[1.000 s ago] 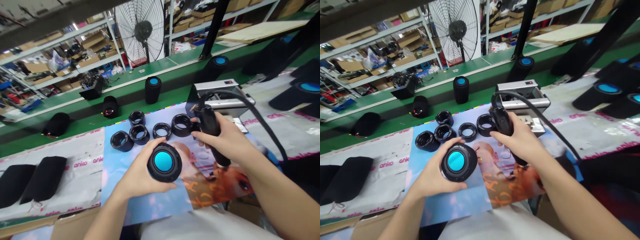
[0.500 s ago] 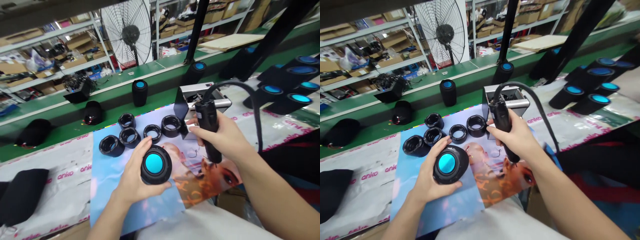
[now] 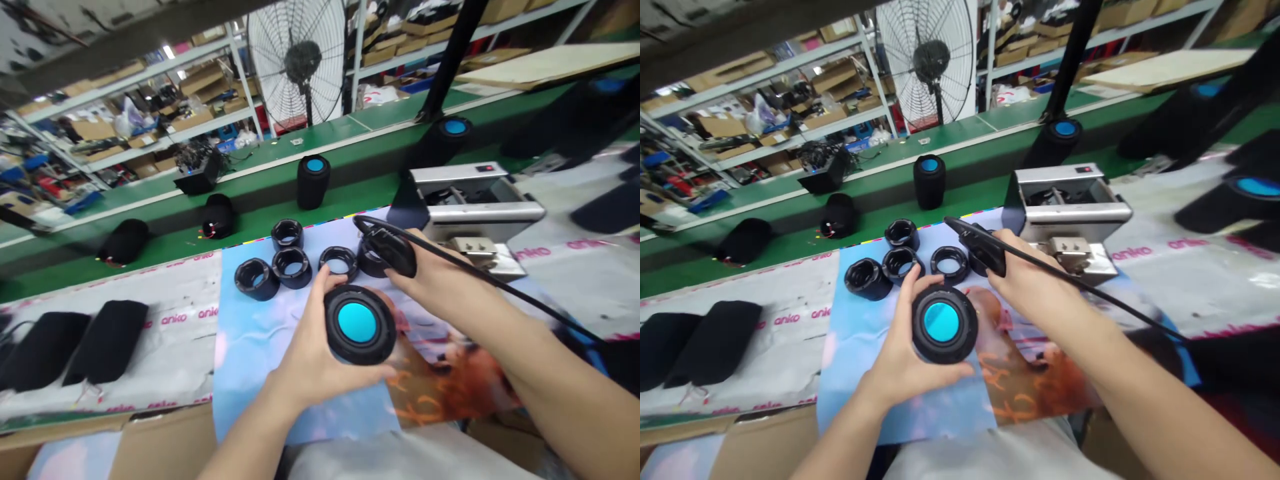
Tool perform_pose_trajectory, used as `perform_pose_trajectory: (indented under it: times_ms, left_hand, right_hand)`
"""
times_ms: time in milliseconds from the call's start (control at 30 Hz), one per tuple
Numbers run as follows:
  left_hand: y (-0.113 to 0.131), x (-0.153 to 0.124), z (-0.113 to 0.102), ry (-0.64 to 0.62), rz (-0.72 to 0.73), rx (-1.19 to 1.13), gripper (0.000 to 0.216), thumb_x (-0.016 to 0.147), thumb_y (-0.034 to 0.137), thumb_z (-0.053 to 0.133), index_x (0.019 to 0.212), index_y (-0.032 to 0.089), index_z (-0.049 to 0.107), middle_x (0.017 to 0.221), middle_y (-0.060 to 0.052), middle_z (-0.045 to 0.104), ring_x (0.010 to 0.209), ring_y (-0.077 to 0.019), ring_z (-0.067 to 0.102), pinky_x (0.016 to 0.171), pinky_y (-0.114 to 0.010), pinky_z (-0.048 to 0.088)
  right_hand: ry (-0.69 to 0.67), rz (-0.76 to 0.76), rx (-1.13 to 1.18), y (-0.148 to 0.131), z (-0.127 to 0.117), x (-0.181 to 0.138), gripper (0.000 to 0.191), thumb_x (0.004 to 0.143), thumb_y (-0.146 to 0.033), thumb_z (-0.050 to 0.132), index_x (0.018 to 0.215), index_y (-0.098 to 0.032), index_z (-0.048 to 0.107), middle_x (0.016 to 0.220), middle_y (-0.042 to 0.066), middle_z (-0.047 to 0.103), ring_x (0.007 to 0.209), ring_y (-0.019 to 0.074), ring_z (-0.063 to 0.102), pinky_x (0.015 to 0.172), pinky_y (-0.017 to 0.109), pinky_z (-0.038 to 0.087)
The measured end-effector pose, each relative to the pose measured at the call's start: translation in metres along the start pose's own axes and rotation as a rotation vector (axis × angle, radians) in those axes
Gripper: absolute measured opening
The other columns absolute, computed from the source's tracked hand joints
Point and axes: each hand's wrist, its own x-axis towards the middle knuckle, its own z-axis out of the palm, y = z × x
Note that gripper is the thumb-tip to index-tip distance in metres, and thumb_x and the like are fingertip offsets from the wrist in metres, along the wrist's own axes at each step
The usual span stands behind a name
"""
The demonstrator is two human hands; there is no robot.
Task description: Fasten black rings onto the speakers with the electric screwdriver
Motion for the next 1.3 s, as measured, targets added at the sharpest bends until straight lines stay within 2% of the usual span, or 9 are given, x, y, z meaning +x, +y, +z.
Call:
perform_pose_trajectory:
  times_ms: [67,133,367,500,633,867,1067,1167,1300]
  left_hand:
    - [-0.006,-0.003,0.005,0.032,-0.013,-0.071,0.138,0.058,0.051,0.103,0.164,0.033,0.017,0.164,-0.018,0.044,0.147,-0.0418,0.053,0.126,-0.064,0.041]
    - [-0.011,-0.005,0.009,0.043,0.001,-0.124,0.136,0.054,0.052,0.105,0.161,0.032,0.024,0.165,-0.018,0.044,0.149,-0.0418,0.051,0.126,-0.064,0.04]
    - [-0.011,0.001,0.012,0.01,0.115,-0.211,0.102,0.058,0.044,0.104,0.141,0.026,0.047,0.14,-0.013,0.067,0.133,-0.0373,0.066,0.121,-0.061,0.047]
    - [-0.008,0.005,0.011,0.067,0.116,-0.154,0.097,0.057,0.039,0.103,0.137,0.024,0.05,0.135,-0.012,0.068,0.128,-0.0366,0.068,0.115,-0.057,0.052]
    - [-0.008,0.006,0.007,0.072,0.027,-0.174,0.101,0.055,0.046,0.103,0.136,0.024,0.047,0.13,-0.011,0.07,0.124,-0.0364,0.07,0.108,-0.054,0.057]
    - [-0.007,0.01,0.005,0.075,0.02,-0.144,0.106,0.051,0.06,0.102,0.134,0.025,0.046,0.131,-0.011,0.069,0.124,-0.0367,0.071,0.107,-0.054,0.057]
    - [-0.005,0.009,0.005,0.05,0.002,-0.152,0.107,0.052,0.061,0.101,0.134,0.025,0.044,0.133,-0.012,0.068,0.128,-0.0379,0.068,0.11,-0.055,0.055]
    - [-0.005,0.008,0.002,0.06,-0.003,-0.126,0.119,0.049,0.058,0.104,0.143,0.026,0.039,0.145,-0.015,0.061,0.138,-0.0399,0.061,0.118,-0.057,0.049]
    - [-0.003,0.008,-0.002,0.034,0.005,-0.094,0.124,0.05,0.056,0.104,0.151,0.028,0.037,0.159,-0.017,0.051,0.149,-0.0415,0.051,0.125,-0.058,0.042]
  right_hand:
    - [0.027,-0.026,-0.074,-0.004,0.008,0.002,0.024,0.083,-0.027,0.06,0.106,-0.018,0.06,0.088,0.007,0.065,0.079,0.0241,0.063,0.068,0.03,0.035]
    - [0.05,-0.045,-0.139,-0.006,0.014,0.003,0.019,0.086,-0.026,0.058,0.102,-0.017,0.058,0.084,0.006,0.062,0.071,0.0212,0.059,0.065,0.028,0.031]
    - [0.08,-0.13,-0.303,-0.003,0.017,0.004,0.01,0.09,-0.02,0.058,0.098,-0.017,0.054,0.081,0.004,0.061,0.066,0.0177,0.056,0.063,0.027,0.032]
    - [0.064,-0.181,-0.392,-0.002,0.016,0.003,0.007,0.091,-0.019,0.057,0.096,-0.017,0.053,0.083,0.004,0.063,0.067,0.018,0.059,0.062,0.027,0.031]
    - [0.048,-0.193,-0.504,-0.006,0.013,0.0,0.012,0.091,-0.018,0.056,0.103,-0.016,0.054,0.087,0.008,0.066,0.069,0.0215,0.063,0.06,0.028,0.024]
    - [-0.036,-0.184,-0.639,-0.026,0.003,0.002,0.015,0.097,-0.014,0.045,0.107,-0.014,0.056,0.086,0.012,0.066,0.073,0.0272,0.07,0.056,0.029,0.018]
    - [-0.061,-0.169,-0.622,-0.028,0.005,0.0,0.02,0.098,-0.013,0.044,0.111,-0.013,0.059,0.087,0.014,0.067,0.079,0.0319,0.071,0.058,0.029,0.016]
    - [-0.043,-0.162,-0.531,-0.024,0.006,0.002,0.019,0.1,-0.019,0.05,0.115,-0.015,0.059,0.092,0.012,0.069,0.076,0.0286,0.069,0.058,0.028,0.017]
    - [0.004,-0.11,-0.333,-0.03,-0.015,0.002,0.032,0.097,-0.032,0.062,0.126,-0.021,0.055,0.091,0.006,0.071,0.071,0.022,0.067,0.056,0.025,0.031]
